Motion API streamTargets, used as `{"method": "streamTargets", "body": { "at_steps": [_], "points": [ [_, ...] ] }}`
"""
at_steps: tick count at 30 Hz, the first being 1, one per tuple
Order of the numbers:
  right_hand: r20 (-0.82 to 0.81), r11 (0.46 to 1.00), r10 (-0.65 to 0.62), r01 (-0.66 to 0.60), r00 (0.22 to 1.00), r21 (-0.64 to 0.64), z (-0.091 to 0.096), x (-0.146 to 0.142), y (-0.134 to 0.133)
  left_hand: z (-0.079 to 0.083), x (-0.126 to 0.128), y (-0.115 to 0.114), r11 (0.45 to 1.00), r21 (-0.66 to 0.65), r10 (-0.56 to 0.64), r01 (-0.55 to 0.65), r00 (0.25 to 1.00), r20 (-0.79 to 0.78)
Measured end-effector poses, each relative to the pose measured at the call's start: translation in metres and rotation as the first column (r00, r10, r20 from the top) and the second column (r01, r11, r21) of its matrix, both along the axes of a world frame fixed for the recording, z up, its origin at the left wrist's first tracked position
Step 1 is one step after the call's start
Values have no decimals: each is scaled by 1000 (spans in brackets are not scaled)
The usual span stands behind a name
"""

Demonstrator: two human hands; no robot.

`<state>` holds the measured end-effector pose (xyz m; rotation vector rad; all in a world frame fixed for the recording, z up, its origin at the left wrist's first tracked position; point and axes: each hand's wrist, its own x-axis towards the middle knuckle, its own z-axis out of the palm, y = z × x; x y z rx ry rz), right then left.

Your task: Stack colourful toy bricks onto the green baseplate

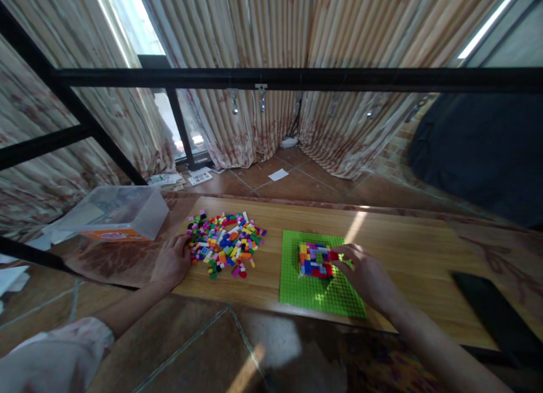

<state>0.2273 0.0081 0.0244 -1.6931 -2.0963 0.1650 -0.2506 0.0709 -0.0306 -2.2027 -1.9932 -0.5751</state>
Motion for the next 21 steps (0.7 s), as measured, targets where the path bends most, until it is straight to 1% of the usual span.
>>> {"method": "streamTargets", "body": {
  "at_steps": [4, 7, 14, 21],
  "points": [
    [6, 997, 59, -59, 998, 39, -8, -8, 4, 1, 0, 1, 1000, -9, -14, 14, 1000, -17],
    [39, 994, 95, -97, 995, 55, -11, -10, 6, 1, 0, 1, 1000, -4, 3, -3, 1000, -29],
    [75, 994, 97, -100, 993, 34, -12, -6, 7, 2, 0, 1, 1000, 0, 7, -7, 999, -38],
    [93, 990, 108, -116, 990, 80, -16, -7, 8, 1, -2, 2, 1000, -16, 13, -13, 1000, -28]
  ]
}}
